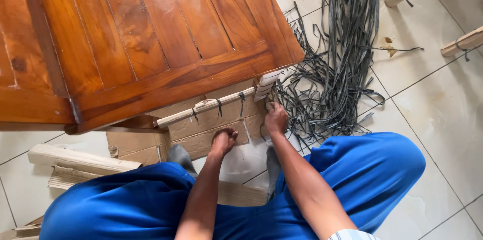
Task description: Wrapping a wooden chair's legs and frame with protective cardboard and securing it with plastic ties.
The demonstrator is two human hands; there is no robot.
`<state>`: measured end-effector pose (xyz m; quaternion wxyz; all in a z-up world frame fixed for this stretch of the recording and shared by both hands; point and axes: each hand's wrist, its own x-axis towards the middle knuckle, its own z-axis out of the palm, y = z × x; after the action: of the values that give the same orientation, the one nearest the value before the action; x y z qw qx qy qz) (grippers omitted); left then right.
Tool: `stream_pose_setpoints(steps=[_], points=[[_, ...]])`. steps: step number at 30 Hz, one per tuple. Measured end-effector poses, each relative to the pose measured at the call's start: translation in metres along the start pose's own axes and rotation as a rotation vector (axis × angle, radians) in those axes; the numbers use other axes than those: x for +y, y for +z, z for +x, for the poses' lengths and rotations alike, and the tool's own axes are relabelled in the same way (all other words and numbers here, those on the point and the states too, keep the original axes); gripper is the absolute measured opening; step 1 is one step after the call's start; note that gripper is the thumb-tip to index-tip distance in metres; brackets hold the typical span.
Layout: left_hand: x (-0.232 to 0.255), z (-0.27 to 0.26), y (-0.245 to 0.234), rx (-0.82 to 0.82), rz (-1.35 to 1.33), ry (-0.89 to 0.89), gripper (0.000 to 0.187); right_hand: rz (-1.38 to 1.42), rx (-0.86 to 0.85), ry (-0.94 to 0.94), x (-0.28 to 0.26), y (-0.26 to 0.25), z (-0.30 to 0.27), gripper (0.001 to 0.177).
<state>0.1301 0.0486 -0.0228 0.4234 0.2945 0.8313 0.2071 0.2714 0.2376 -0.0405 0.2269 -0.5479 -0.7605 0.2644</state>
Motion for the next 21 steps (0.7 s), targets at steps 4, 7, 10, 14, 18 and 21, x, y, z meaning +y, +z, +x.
stream_pose_setpoints(steps=[4, 7, 10, 14, 18, 21], points=[[-0.009, 0.001, 0.009, 0.005, -0.021, 0.020, 0.030, 0.008, -0.015, 0.067, -0.002, 0.004, -0.023, 0.023], [-0.001, -0.011, -0.002, 0.001, -0.044, 0.027, 0.035, 0.171, -0.034, 0.179, 0.001, 0.011, -0.036, 0.040], [0.010, -0.023, -0.015, 0.048, -0.048, 0.022, 0.033, 0.175, 0.057, 0.123, 0.006, 0.022, -0.046, 0.046], [0.026, -0.043, -0.034, 0.134, -0.228, 0.049, 0.033, 0.067, -0.066, 0.010, -0.026, -0.001, -0.058, 0.020], [0.014, -0.033, -0.032, 0.162, -0.364, 0.015, 0.047, 0.146, -0.399, -0.110, -0.078, -0.012, -0.076, 0.018], [0.003, -0.039, -0.037, 0.240, -0.494, 0.000, 0.032, 0.153, -0.551, -0.118, -0.101, -0.004, -0.093, 0.016]])
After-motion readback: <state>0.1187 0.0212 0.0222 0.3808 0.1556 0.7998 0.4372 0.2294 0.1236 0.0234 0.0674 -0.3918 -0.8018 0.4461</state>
